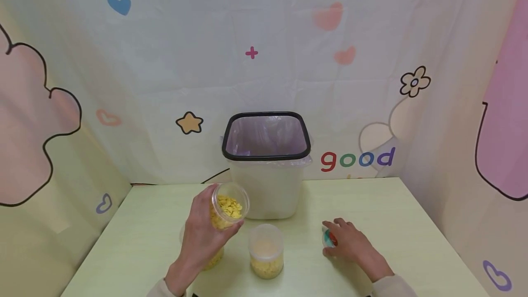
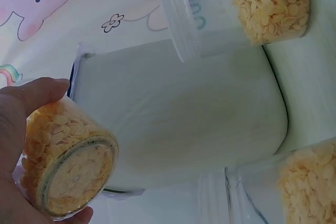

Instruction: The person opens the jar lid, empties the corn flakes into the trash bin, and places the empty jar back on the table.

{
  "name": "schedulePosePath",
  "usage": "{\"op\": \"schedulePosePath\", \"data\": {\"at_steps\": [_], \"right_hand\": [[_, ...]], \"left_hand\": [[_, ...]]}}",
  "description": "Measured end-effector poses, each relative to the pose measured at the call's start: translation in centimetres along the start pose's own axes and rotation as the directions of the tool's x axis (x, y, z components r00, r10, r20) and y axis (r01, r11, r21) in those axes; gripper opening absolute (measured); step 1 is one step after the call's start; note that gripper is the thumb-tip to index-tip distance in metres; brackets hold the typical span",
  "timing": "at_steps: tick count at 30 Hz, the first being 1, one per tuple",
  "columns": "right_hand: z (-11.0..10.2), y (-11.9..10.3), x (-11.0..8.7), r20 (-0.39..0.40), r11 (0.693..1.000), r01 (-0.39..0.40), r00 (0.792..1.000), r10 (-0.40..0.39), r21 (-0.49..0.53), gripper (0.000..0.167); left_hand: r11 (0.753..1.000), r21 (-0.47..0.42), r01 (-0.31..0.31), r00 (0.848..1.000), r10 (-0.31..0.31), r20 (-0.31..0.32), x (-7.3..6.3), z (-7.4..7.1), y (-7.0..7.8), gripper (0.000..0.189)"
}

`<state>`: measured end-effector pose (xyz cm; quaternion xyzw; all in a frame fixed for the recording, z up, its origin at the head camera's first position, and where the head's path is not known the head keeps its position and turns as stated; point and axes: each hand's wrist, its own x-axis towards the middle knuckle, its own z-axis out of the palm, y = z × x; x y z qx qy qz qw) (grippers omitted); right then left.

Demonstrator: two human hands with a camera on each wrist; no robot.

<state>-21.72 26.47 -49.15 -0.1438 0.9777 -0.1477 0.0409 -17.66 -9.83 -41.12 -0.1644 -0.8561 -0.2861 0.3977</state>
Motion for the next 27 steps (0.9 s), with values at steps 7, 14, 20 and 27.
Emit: {"op": "schedulePosePath", "data": {"at_steps": [7,14,20,27], "right_hand": [[-0.3,-0.6,-0.3,-0.143,0.998,0.063,0.988,-0.066,-0.025,0.065],[-1.0,-1.9,-0.7,-0.285,0.989,0.113,0.949,-0.135,-0.093,0.061],[-1.9,-3.6,-1.2,-0.352,0.982,0.147,0.919,-0.179,-0.115,0.060],[-2.9,-5.4,-1.7,-0.377,0.974,0.171,0.901,-0.215,-0.148,0.057]], "left_hand": [[1.000,-0.009,0.025,0.999,-0.026,-0.030,0.3,-0.7,-0.5,0.101],[0.999,-0.007,0.037,0.999,-0.037,-0.024,0.3,-0.8,-0.8,0.103],[1.000,0.001,0.028,0.999,-0.028,-0.021,0.4,-0.9,-0.8,0.103],[0.999,0.011,0.042,0.999,-0.042,-0.009,0.5,-1.2,-0.9,0.102]]}}
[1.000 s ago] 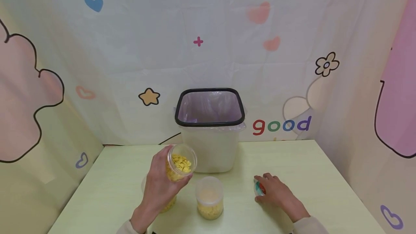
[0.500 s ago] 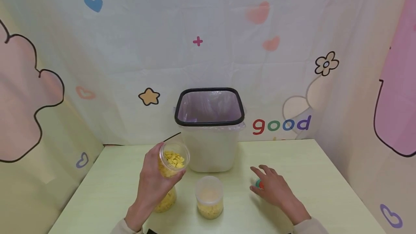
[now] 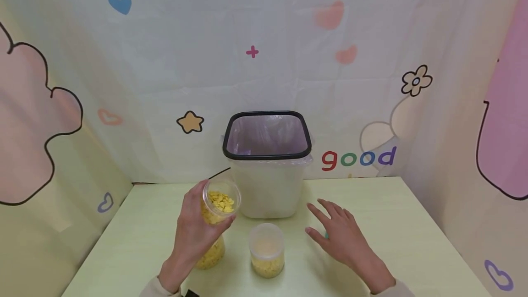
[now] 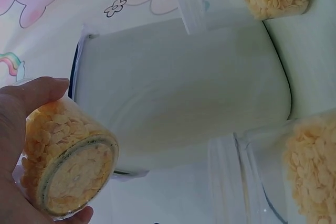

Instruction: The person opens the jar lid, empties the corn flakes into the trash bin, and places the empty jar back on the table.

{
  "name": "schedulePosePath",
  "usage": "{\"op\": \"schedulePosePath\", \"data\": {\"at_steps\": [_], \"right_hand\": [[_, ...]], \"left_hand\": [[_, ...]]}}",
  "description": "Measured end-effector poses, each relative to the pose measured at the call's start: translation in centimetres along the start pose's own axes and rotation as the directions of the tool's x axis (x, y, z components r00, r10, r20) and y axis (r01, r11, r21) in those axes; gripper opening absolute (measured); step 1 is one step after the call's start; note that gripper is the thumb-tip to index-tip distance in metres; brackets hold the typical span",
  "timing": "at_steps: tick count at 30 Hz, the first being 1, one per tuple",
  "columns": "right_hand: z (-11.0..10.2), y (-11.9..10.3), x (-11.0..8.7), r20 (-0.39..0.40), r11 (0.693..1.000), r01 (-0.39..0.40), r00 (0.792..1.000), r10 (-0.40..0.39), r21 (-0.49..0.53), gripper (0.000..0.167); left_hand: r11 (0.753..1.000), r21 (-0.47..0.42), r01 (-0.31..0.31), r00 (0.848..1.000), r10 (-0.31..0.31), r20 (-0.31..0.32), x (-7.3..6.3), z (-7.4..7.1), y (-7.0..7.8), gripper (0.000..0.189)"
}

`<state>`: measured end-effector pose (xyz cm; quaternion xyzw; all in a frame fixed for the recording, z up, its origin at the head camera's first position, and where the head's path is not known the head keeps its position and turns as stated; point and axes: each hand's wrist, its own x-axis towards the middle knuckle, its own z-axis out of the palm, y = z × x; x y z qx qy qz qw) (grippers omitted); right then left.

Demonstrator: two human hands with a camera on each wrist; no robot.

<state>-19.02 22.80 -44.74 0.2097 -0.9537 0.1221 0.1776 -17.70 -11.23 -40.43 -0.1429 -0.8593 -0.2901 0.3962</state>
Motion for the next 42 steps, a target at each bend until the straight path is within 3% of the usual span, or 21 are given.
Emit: {"op": "schedulePosePath", "data": {"at_steps": [14,27,42], "right_hand": [[-2.8,-1.7,0.8,-0.084,0.995,0.090,0.992,-0.093,-0.036,0.059],[-6.0,-2.7,2.2,-0.231,0.983,0.179,0.955,-0.184,-0.042,0.064],[-8.4,-3.3,4.5,-0.224,0.984,0.174,0.958,-0.178,-0.038,0.062]], "left_hand": [[1.000,0.003,-0.018,1.000,0.018,-0.014,0.7,-0.2,-0.5,0.102],[0.998,-0.001,-0.066,0.998,0.066,-0.022,2.1,-0.5,-0.3,0.101],[0.994,0.004,-0.105,0.994,0.105,-0.016,4.4,-1.4,0.2,0.097]]}}
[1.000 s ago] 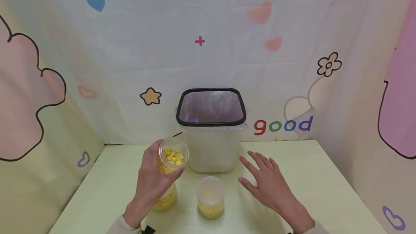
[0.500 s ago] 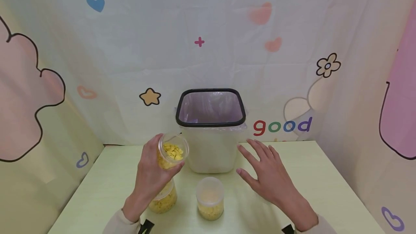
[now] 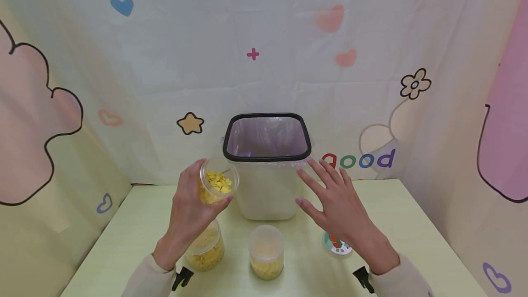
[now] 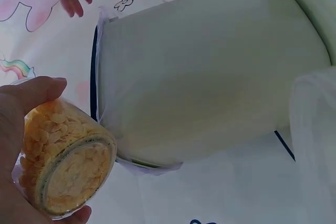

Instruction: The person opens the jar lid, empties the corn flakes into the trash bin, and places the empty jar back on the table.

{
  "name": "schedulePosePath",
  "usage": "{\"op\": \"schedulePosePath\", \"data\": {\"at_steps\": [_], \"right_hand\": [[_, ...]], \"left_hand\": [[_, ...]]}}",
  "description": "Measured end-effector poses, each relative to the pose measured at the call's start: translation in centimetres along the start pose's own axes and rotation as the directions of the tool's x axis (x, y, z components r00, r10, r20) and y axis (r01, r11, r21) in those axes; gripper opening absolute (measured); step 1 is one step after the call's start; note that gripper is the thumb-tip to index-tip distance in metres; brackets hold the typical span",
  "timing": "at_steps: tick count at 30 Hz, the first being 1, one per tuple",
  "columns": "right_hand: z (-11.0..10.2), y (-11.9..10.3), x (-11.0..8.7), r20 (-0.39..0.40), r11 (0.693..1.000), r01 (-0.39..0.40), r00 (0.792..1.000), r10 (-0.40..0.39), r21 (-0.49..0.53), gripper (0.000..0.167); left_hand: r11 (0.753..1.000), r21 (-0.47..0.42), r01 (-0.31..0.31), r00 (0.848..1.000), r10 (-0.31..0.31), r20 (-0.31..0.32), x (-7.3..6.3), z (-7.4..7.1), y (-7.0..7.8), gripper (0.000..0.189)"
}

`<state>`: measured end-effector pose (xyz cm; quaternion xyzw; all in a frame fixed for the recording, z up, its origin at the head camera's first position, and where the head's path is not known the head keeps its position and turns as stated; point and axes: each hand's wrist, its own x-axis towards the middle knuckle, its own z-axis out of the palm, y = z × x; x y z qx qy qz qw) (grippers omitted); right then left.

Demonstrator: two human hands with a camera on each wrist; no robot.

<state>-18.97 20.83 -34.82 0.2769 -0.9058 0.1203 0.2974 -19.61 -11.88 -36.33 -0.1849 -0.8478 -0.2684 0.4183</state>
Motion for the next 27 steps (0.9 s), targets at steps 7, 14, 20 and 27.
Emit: {"op": "schedulePosePath", "data": {"at_steps": [7,14,20,27], "right_hand": [[-0.2,0.3,1.0,0.061,0.999,-0.050,0.997,0.049,0.010,0.064],[-0.6,0.6,2.2,0.074,0.997,-0.074,0.995,0.072,0.028,0.064],[-0.6,1.3,3.3,0.075,0.997,-0.074,0.995,0.071,0.028,0.065],[-0.4,2.4,4.7,0.094,0.996,-0.078,0.993,0.073,0.042,0.064]], "left_hand": [[0.999,-0.001,-0.038,0.999,0.038,-0.014,1.1,-0.3,-0.3,0.097],[0.998,0.003,-0.068,0.997,0.068,-0.031,2.2,-0.5,-0.4,0.098],[0.996,0.007,-0.088,0.996,0.088,-0.032,3.4,-0.6,-0.3,0.095],[0.992,0.030,-0.125,0.990,0.127,-0.062,4.7,-0.7,-0.5,0.096]]}}
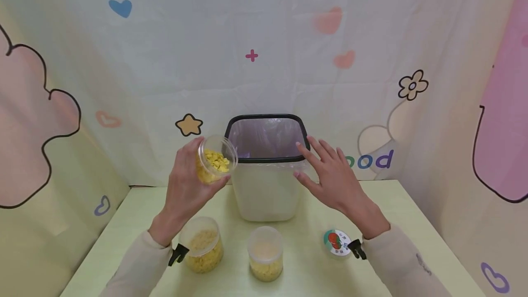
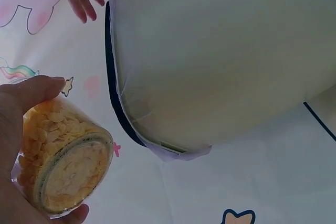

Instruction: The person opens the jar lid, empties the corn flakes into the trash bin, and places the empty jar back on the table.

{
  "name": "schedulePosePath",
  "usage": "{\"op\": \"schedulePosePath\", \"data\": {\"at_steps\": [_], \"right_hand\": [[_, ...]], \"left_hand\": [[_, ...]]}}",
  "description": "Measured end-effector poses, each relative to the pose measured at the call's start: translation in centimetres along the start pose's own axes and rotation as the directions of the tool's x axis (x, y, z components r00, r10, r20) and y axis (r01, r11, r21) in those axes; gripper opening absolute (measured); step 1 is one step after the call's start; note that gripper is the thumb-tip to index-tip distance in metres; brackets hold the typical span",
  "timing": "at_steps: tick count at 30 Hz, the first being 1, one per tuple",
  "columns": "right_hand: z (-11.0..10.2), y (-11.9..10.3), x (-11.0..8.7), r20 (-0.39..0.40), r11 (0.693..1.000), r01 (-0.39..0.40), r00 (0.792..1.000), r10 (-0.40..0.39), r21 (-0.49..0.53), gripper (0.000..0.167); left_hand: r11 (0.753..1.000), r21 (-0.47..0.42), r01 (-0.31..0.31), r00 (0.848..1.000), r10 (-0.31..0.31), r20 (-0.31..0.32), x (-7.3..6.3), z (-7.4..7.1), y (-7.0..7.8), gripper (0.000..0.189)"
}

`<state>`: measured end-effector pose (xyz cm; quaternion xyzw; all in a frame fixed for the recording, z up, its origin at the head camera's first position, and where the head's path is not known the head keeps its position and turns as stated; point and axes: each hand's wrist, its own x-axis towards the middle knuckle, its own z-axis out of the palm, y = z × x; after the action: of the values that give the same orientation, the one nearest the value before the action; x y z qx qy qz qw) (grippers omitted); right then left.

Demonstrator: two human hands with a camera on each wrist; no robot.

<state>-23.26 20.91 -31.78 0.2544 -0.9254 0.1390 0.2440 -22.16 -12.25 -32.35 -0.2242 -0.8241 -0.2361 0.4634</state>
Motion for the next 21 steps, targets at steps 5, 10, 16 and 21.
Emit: {"op": "schedulePosePath", "data": {"at_steps": [5,10,16,21], "right_hand": [[0.0,0.5,1.4,-0.006,0.999,0.014,1.000,-0.013,0.030,0.065],[-0.1,0.9,2.7,0.026,0.997,-0.024,0.999,0.022,0.076,0.065],[0.0,1.3,4.0,0.081,0.992,-0.074,0.995,0.066,0.104,0.065],[0.0,1.5,4.9,0.117,0.981,-0.139,0.985,0.123,0.138,0.065]], "left_hand": [[1.000,-0.008,-0.008,1.000,0.008,-0.010,0.9,0.0,-0.2,0.094],[1.000,-0.008,-0.006,1.000,0.006,-0.004,1.7,0.1,-0.4,0.093],[1.000,0.004,0.006,1.000,-0.006,0.006,2.3,0.2,-0.6,0.092],[1.000,-0.002,0.003,1.000,-0.003,0.000,2.8,0.2,-0.7,0.090]]}}
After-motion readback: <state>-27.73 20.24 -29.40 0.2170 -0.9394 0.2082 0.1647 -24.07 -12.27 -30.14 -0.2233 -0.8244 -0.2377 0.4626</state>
